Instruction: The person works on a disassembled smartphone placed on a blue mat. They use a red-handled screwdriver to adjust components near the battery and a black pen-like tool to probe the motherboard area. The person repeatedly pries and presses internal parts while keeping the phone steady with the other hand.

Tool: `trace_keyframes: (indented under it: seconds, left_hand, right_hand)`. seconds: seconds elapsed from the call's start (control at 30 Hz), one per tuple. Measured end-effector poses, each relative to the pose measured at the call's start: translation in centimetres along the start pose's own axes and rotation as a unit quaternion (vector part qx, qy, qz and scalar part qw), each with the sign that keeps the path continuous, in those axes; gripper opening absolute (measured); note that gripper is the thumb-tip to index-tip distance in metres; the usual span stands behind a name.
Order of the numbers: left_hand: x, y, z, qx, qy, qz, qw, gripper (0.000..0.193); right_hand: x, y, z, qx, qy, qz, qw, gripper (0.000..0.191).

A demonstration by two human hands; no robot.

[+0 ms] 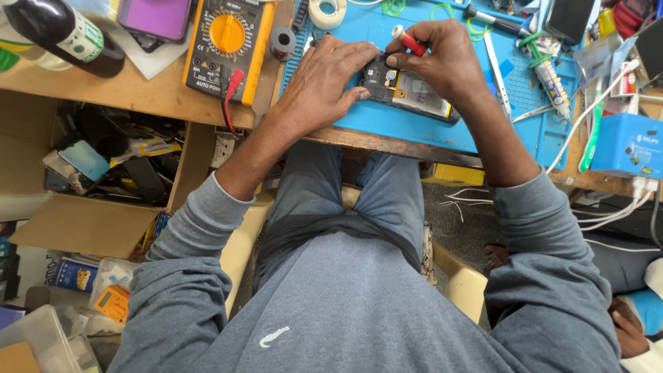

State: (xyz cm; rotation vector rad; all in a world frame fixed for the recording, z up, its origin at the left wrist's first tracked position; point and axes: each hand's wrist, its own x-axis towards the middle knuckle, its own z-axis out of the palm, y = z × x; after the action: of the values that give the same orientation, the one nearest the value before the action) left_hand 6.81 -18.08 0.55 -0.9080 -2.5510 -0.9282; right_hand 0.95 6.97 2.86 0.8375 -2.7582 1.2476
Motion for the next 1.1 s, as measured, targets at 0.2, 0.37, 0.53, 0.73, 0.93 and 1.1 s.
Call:
trace_keyframes:
  seconds: [0.2, 0.37, 0.53, 0.73, 0.93, 1.1]
  left_hand:
    - [0.3, -0.2, 0.0, 0.049, -0.019, 0.017, 0.998, 0.055]
    - [0.8, -0.2, 0.1, 0.072, -0.025, 0.016, 0.997, 0.055]
    - [2.1, 0.1, 0.3, 0.062, -0.042, 0.033, 0.997, 0.060]
    - [3.7, -0.2, 0.0, 0.062, -0.083, 0.030, 0.994, 0.053]
    - [3.2, 0.7, 0.3, 0.118, -0.046, 0.068, 0.990, 0.050]
    - [1.2, 1.0, 0.4, 0.110, -0.079, 0.101, 0.986, 0.050]
  right_hand:
    - [-0.3, 0.6, 0.2, -0.041, 0.032, -0.064, 0.997, 0.018]
    - [-0.5, -1.3, -2.1, 0.005, 0.122, -0.125, 0.985, 0.009]
    - [-3.8, -2.7, -5.8, 0.129, 0.218, -0.011, 0.967, 0.019]
    - [-9.8, 0.1, -5.0, 0.396, 0.267, -0.007, 0.879, 0.040]
    - [-13.8, 3.0, -3.1, 0.475, 0.315, 0.026, 0.822, 0.052]
    - [-13.6, 2.9, -2.4, 0.461, 0.308, 0.025, 0.832, 0.050]
